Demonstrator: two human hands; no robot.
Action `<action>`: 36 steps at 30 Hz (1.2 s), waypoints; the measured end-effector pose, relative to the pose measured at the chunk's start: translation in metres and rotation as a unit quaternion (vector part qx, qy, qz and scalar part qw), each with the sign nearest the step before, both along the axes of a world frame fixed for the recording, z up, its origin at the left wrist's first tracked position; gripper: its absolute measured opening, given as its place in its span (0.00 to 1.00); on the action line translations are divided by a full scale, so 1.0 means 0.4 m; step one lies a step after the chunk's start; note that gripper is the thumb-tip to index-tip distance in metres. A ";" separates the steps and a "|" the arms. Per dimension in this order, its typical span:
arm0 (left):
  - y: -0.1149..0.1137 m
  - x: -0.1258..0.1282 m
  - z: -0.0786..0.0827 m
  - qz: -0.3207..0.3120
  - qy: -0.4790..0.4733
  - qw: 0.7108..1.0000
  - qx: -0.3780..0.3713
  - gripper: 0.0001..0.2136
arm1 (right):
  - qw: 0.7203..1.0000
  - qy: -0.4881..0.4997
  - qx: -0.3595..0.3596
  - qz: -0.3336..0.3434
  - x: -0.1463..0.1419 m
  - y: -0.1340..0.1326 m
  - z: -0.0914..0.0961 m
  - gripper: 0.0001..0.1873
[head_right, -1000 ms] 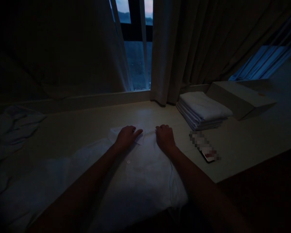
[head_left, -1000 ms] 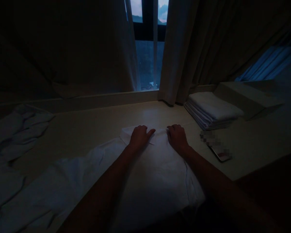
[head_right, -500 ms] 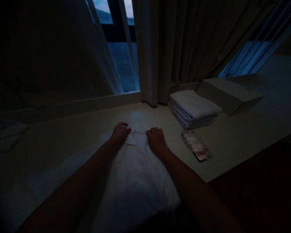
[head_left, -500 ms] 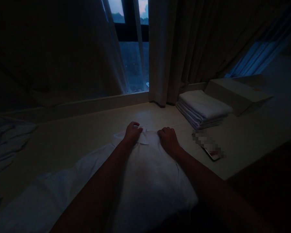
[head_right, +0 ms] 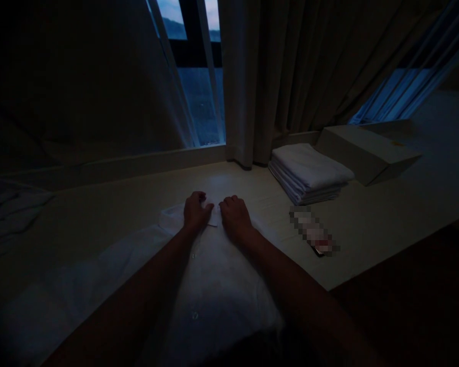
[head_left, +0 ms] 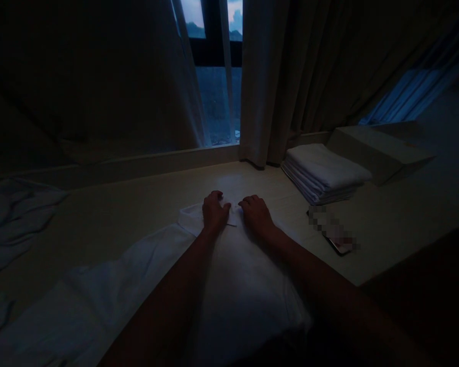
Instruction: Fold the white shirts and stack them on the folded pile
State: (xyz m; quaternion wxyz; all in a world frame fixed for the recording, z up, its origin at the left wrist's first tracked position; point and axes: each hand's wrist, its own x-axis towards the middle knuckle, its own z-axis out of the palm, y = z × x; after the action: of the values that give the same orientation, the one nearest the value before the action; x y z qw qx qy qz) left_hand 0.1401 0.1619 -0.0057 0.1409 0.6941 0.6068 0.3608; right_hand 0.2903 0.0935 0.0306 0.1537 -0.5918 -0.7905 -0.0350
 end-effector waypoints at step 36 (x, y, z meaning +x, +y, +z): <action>-0.157 -0.398 0.015 0.145 0.164 0.976 -0.020 0.10 | 0.992 0.043 -0.090 -0.076 -0.123 0.051 -0.073 0.31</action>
State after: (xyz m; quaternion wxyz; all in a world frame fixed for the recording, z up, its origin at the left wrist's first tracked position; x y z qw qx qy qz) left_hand -0.0192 0.0992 0.0002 -0.0004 0.6455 0.7230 0.2461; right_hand 0.2411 0.1137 0.0016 0.1308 -0.6623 -0.7361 0.0498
